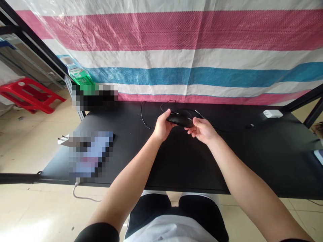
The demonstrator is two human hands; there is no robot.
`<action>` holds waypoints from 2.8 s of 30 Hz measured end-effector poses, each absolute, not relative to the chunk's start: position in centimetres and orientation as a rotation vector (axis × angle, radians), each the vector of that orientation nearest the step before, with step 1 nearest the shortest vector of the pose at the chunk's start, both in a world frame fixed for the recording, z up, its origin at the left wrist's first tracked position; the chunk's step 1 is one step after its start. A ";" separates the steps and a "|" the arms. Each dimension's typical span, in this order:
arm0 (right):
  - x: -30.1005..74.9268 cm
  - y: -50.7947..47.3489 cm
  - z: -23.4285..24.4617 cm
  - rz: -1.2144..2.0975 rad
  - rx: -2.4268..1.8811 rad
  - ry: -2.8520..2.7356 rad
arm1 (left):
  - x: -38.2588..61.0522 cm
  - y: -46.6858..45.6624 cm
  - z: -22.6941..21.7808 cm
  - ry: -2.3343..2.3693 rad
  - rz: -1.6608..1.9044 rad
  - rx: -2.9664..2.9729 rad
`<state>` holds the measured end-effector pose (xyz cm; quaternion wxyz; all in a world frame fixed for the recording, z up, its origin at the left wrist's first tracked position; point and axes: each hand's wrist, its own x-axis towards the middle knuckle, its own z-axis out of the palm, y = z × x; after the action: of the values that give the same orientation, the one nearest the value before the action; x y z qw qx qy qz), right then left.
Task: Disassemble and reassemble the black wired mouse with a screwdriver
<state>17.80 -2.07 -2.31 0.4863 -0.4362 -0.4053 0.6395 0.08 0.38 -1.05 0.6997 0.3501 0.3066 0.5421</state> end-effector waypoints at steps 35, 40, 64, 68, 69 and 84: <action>17.8 -2.4 -1.8 1.385 -1.109 -1.124 | -0.4 0.9 -1.1 0.843 1.276 0.764; 17.8 -2.4 -1.9 1.385 -1.105 -1.133 | -0.4 1.1 -1.2 0.830 1.283 0.730; 17.6 -2.3 -2.2 1.344 -1.094 -1.186 | -0.2 1.2 -0.7 0.817 1.266 0.528; 17.7 -2.2 -2.3 1.283 -1.078 -1.144 | -0.1 0.9 -0.7 0.754 1.181 0.541; 17.7 -2.2 -2.3 1.271 -1.074 -1.129 | -0.1 0.9 -0.7 0.745 1.161 0.562; 17.9 -2.2 -2.0 1.300 -1.030 -1.104 | -0.3 0.8 -1.2 0.710 1.234 0.746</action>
<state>17.88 -2.17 -2.00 0.5434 -0.4338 -0.4652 0.5478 -0.30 0.82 -1.17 0.6942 0.3340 0.3181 0.5525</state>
